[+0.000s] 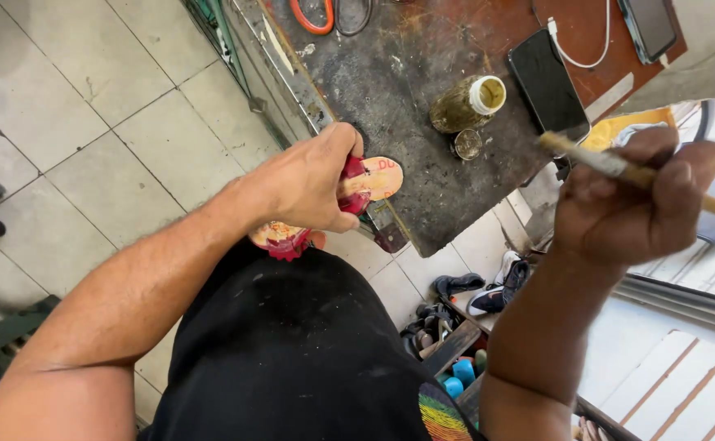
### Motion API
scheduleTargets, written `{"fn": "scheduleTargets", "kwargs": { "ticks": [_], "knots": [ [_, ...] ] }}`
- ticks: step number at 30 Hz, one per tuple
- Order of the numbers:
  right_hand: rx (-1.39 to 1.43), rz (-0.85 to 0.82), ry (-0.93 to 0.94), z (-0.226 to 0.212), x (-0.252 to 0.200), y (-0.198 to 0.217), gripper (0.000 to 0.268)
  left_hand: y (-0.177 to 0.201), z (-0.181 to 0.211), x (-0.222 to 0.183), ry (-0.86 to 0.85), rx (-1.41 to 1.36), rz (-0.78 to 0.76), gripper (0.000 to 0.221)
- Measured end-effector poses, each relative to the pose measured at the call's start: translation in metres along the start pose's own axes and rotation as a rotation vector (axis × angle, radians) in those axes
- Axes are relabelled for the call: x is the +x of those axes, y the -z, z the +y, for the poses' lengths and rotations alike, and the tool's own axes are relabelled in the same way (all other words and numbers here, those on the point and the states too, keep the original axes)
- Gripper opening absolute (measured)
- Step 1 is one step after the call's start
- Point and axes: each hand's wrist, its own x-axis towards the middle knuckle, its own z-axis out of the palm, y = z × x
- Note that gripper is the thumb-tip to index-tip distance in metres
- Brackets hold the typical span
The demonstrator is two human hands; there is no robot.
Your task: Applying glue to a red high-heeled shoe and assembling its parts at a repair bench
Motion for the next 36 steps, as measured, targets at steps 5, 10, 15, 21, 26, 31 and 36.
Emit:
{"fn": "scheduleTargets", "kwargs": {
  "ticks": [5, 10, 15, 21, 26, 31, 36],
  "knots": [
    [-0.160, -0.145, -0.093, 0.025, -0.046, -0.007, 0.024, -0.002, -0.002, 0.006, -0.035, -0.001, -0.010, 0.069],
    [-0.081, -0.205, -0.098, 0.074, -0.056, -0.041, 0.017, -0.002, -0.007, 0.005, -0.111, -0.021, 0.025, 0.073],
    [-0.205, -0.204, -0.120, 0.083, -0.053, -0.059, 0.023, -0.010, -0.017, 0.007, -0.137, -0.045, 0.017, 0.072],
    [-0.258, -0.393, -0.185, 0.081, -0.038, -0.056, 0.020, -0.014, -0.029, 0.008, -0.172, -0.151, -0.002, 0.068],
    [-0.272, -0.505, -0.189, 0.084, -0.026, -0.063, 0.020, -0.016, -0.034, 0.006, -0.184, -0.235, -0.011, 0.064],
    [-0.387, -0.547, -0.167, 0.077, -0.019, -0.075, 0.016, -0.021, -0.038, 0.008, -0.223, -0.264, 0.008, 0.062],
    [-0.476, -0.536, -0.131, 0.073, -0.025, -0.087, 0.017, -0.027, -0.041, 0.008, -0.239, -0.289, 0.050, 0.067]
  ]
}}
